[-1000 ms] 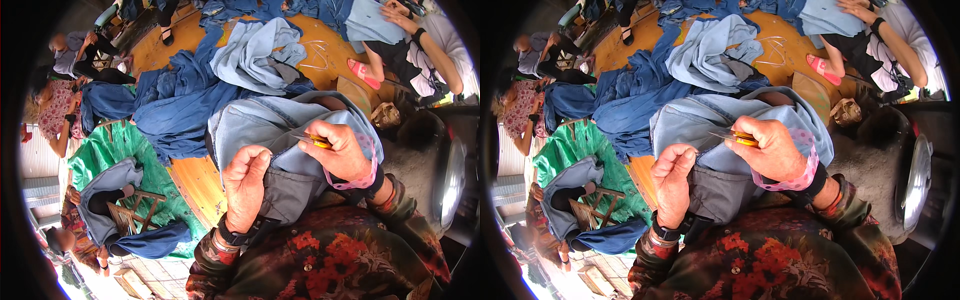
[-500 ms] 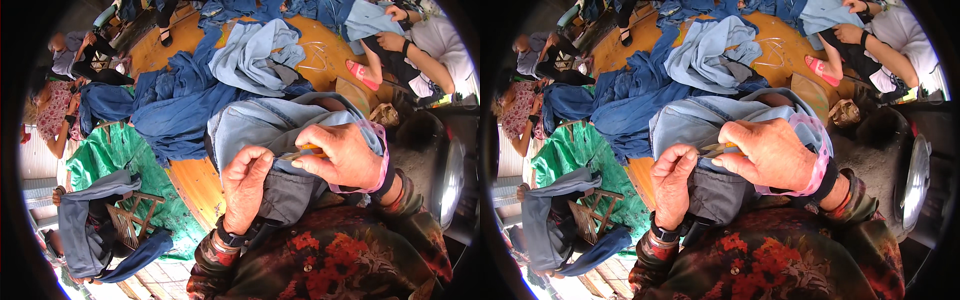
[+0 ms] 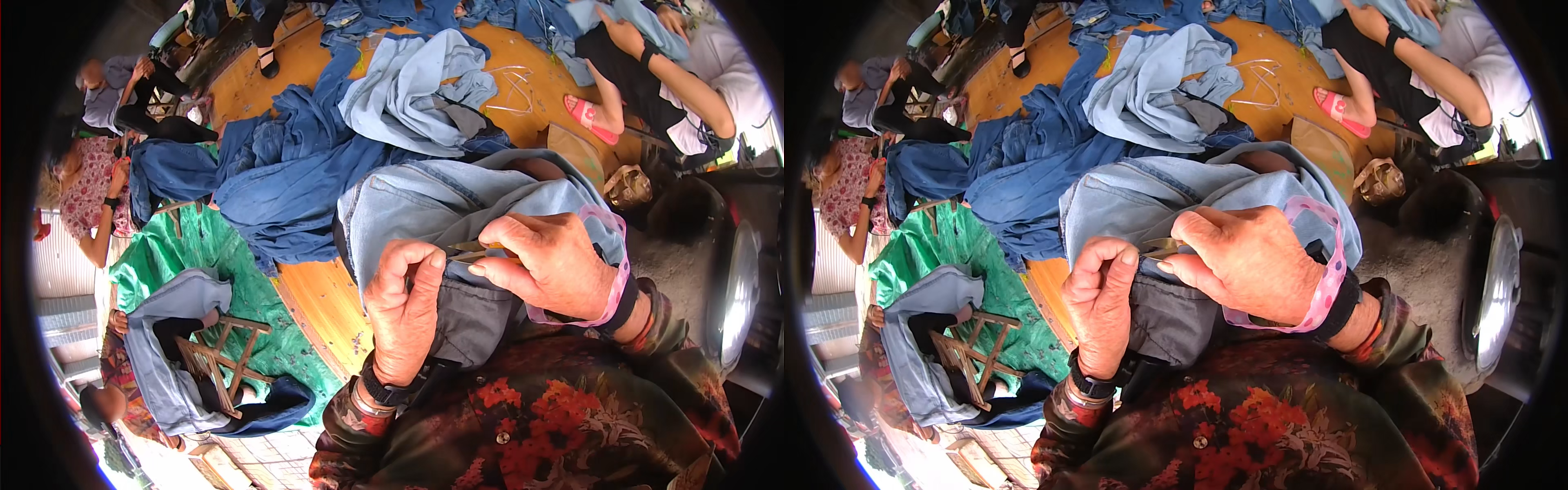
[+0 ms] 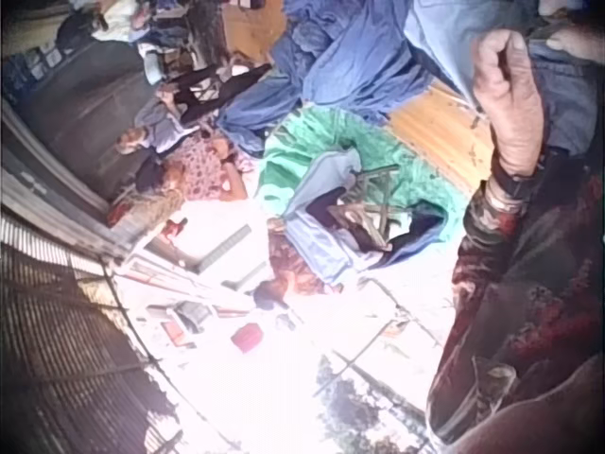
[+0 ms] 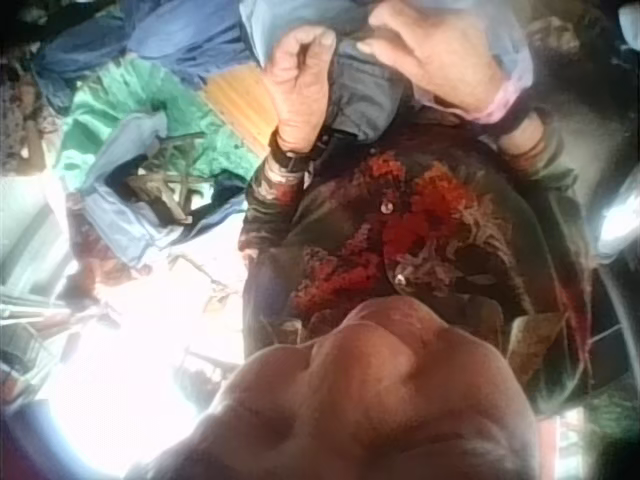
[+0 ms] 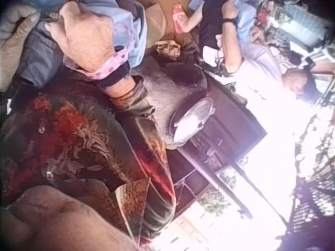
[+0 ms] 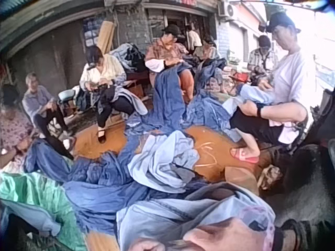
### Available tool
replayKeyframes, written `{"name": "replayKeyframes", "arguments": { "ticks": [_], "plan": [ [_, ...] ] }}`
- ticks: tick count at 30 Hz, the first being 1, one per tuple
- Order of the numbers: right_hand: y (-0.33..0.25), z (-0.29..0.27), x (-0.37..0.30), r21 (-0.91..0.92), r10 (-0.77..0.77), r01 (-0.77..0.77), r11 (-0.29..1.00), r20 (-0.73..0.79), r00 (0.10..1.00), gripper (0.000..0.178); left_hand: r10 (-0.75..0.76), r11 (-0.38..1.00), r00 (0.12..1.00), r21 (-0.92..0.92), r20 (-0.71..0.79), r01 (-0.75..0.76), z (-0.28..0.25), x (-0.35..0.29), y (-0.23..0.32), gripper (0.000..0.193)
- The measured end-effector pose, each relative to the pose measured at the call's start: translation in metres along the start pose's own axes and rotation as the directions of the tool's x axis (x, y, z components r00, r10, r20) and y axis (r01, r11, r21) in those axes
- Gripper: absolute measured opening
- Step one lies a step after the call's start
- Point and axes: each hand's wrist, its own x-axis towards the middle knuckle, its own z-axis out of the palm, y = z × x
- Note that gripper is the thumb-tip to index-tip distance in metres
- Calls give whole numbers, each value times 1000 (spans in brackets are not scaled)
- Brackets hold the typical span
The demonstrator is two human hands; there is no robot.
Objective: Using a seam ripper or small scissors to remove threads or tags from denim garments in an outdoor workshop setting.
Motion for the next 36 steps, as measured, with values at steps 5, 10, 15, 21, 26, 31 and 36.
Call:
{"name": "replayKeyframes", "arguments": {
  "ticks": [5,10,15,21,26,31,36],
  "plan": [
    [-1,6,0,-76,-51,48,996,-40,998,28,106,984,994,145,2,-105,1,1,2,5],
    [-8,9,2,-136,-83,75,988,-60,995,26,263,907,964,333,25,-256,0,2,-1,6],
    [1,11,-2,-1,-13,13,1000,-182,983,23,106,974,994,202,-8,-102,2,0,3,3],
    [-3,6,-3,117,22,-15,993,-61,998,22,-181,964,983,-204,-36,170,-1,-3,1,7],
    [-7,6,-3,73,47,-47,996,0,999,20,-190,951,982,-245,8,187,-1,-1,3,2],
    [-9,6,-1,35,40,-40,999,12,999,21,-152,973,988,-178,-6,148,-3,-1,2,1],
    [-9,10,0,-17,5,-5,1000,-20,1000,26,-20,998,1000,-66,-19,19,-3,-1,-3,3]
  ]
}}
